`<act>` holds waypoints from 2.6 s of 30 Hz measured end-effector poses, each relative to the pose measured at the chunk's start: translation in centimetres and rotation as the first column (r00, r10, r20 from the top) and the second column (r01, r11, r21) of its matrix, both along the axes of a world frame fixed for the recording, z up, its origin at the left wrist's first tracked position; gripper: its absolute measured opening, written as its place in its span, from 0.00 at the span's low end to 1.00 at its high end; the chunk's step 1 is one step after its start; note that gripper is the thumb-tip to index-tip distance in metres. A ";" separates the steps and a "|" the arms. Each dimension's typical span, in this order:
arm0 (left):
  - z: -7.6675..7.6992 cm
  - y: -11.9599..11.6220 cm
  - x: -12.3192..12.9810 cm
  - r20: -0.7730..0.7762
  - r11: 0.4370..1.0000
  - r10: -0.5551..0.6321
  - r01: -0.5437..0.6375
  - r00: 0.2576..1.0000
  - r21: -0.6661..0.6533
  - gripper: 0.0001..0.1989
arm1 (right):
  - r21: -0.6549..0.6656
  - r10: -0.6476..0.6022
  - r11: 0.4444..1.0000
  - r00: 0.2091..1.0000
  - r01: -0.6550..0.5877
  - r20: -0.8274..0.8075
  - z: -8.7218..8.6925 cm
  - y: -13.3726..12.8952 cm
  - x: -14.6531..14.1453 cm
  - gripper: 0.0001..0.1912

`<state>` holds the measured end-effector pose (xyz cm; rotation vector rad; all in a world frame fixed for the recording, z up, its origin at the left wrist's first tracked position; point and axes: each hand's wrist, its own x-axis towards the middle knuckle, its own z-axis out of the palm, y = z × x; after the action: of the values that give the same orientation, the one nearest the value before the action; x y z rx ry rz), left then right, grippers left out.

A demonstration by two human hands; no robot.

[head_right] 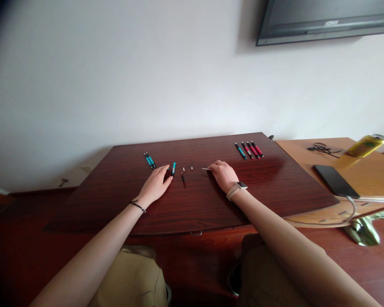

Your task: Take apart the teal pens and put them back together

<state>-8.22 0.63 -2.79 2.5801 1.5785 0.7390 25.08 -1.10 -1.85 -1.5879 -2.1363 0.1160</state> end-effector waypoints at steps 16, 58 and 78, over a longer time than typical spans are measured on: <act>3.3 -1.0 0.9 0.321 0.965 -0.014 -0.071 0.947 0.251 0.19 | -0.214 -0.156 0.973 0.438 -0.087 -0.886 -1.1 2.4 0.4 0.21; 4.3 -4.1 8.5 -0.148 0.754 -0.514 0.527 0.845 0.392 0.12 | -0.169 -0.199 0.934 -0.067 -0.316 -0.978 1.5 -0.7 -6.7 0.24; 3.8 -5.8 9.2 -0.156 0.606 -0.785 0.795 0.600 0.009 0.08 | -0.199 -0.218 0.958 -0.073 -0.207 -0.973 1.4 0.2 -5.0 0.26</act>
<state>1.00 -5.22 1.05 2.9863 0.2389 0.5152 20.10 -0.89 -0.40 -0.8923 -0.7659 1.2851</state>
